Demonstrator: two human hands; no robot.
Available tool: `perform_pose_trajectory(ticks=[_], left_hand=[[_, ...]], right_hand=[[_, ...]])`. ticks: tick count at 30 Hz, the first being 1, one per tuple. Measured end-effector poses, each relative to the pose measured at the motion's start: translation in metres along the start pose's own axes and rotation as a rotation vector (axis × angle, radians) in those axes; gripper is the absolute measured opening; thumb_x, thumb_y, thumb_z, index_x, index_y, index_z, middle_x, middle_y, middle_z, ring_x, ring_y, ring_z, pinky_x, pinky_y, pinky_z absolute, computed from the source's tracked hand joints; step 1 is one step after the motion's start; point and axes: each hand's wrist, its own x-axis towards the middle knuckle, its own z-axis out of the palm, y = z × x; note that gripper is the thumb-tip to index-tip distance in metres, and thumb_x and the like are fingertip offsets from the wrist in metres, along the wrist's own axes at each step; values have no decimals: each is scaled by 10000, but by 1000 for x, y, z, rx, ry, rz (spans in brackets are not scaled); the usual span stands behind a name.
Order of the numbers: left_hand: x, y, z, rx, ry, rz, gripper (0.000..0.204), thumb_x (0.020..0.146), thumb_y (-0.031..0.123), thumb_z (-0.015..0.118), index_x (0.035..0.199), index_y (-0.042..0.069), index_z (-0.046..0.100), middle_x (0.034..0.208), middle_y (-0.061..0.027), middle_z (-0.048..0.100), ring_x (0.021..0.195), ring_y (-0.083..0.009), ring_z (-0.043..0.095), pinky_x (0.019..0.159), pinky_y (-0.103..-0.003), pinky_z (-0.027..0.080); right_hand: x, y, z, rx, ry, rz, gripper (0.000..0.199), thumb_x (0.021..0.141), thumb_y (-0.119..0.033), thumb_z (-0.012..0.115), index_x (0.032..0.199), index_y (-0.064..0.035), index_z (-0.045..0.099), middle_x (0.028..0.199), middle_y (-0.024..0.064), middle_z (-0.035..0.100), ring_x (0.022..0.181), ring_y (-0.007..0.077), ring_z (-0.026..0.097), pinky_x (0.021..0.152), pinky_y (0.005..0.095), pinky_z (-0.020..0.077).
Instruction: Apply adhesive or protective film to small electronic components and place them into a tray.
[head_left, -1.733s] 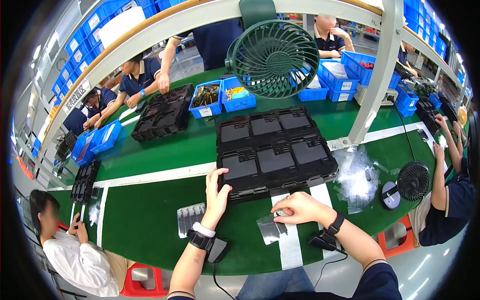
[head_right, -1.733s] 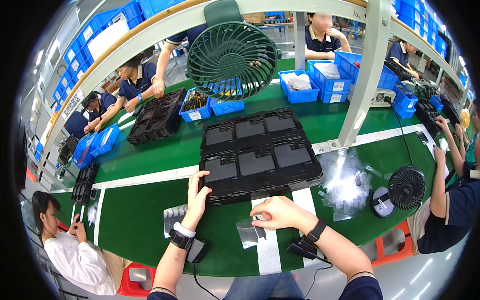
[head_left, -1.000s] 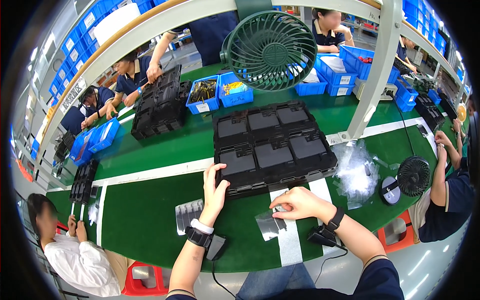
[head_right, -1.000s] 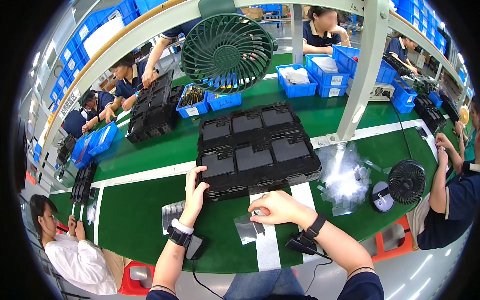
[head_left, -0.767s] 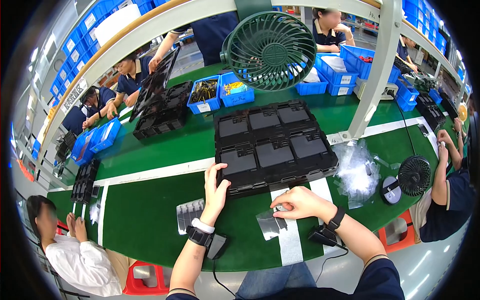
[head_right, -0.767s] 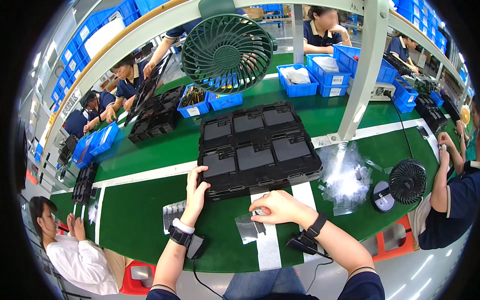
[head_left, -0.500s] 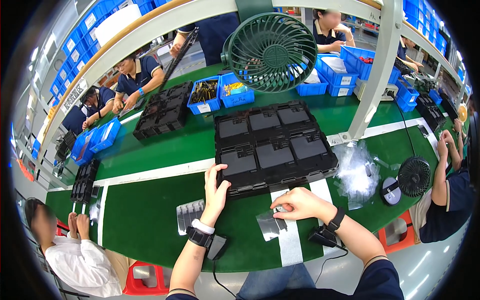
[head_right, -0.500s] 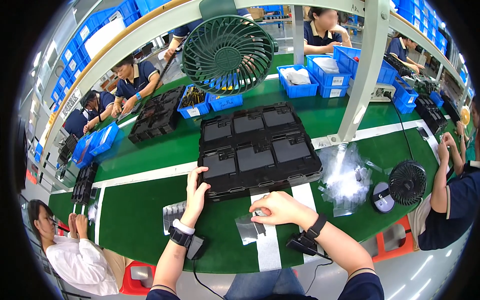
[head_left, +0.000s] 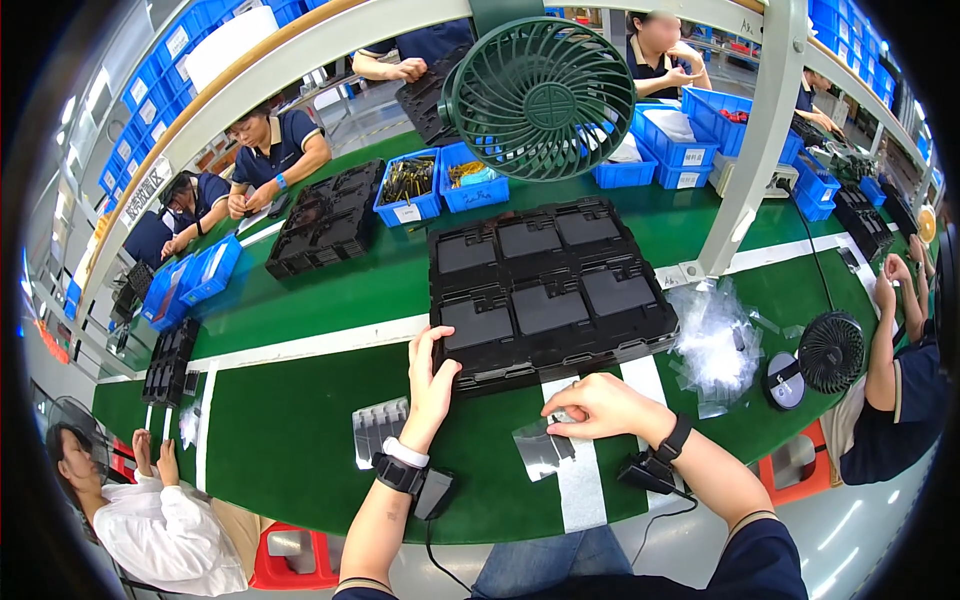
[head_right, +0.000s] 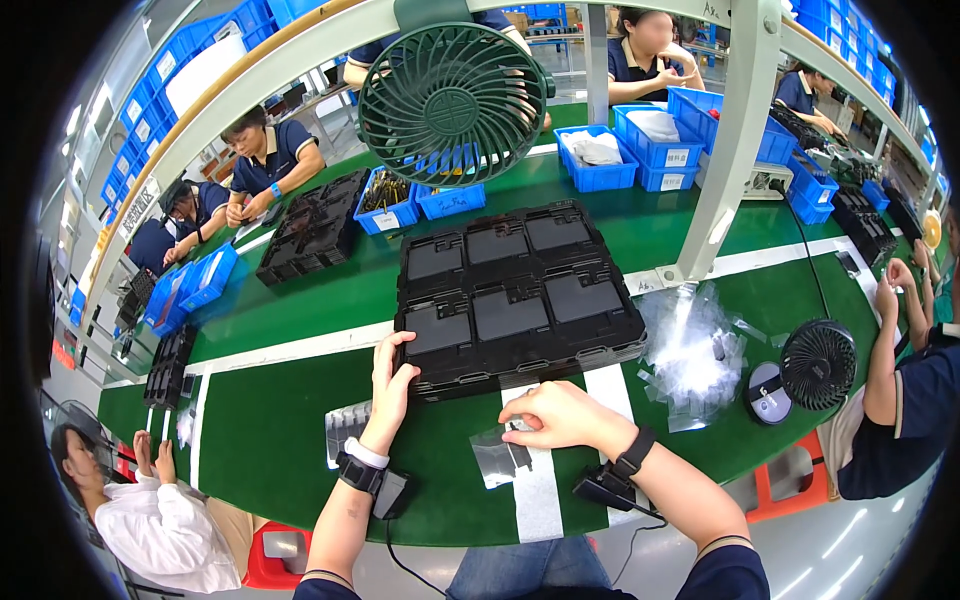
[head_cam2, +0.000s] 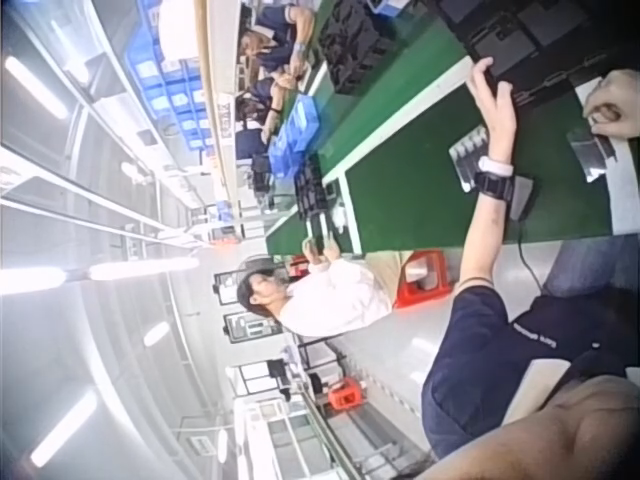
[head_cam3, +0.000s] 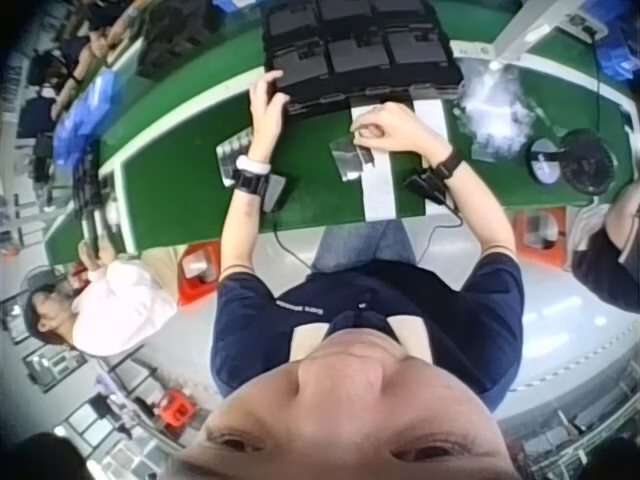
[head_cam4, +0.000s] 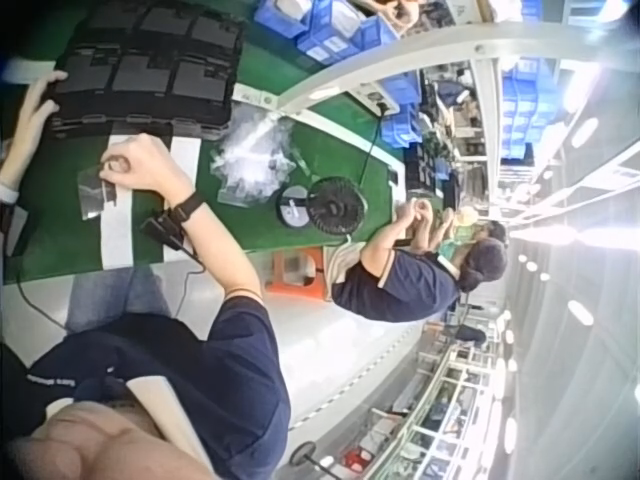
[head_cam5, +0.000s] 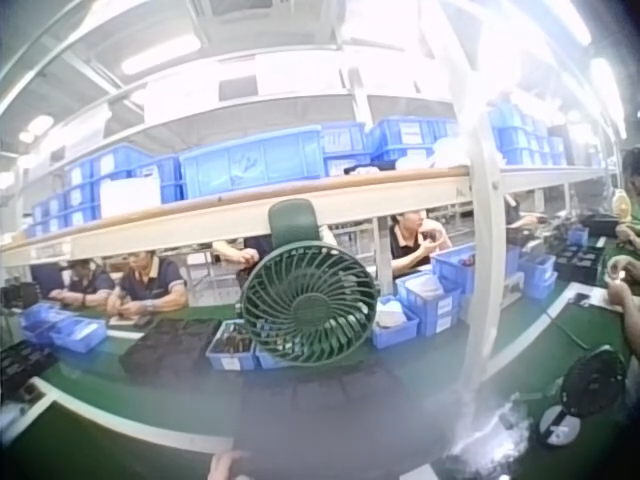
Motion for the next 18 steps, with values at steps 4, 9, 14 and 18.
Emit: perform_pose_trajectory(ticks=[4,9,14,18], left_hand=[[-1,0,0,22,2,2,422,678,44,543,1099,77,539,1220,-184,437,1252,-324,347,1023,-390,292],[-1,-1,0,16,3,-22,426,674,44,545,1098,76,539,1223,-182,437,1254,-325,346,1024,-391,293],[0,-1,0,35,0,5,426,675,52,548,1100,76,539,1219,-183,443,1255,-328,347,1024,-391,294],[-1,-4,0,12,5,6,426,674,51,547,1099,77,540,1222,-183,442,1258,-329,344,1024,-392,293]], right_hand=[[0,0,1,-1,3,2,279,759,-318,666,912,-85,678,506,31,481,467,201,519,472,317,407],[-1,0,0,-8,-5,4,291,756,-329,657,919,-88,674,525,38,501,495,211,542,489,330,420],[-1,1,0,1,-8,5,284,757,-326,657,910,-88,673,521,36,500,496,208,544,489,329,420],[-1,0,0,-10,0,-2,281,760,-328,655,907,-89,673,517,34,498,492,208,542,487,325,420]])
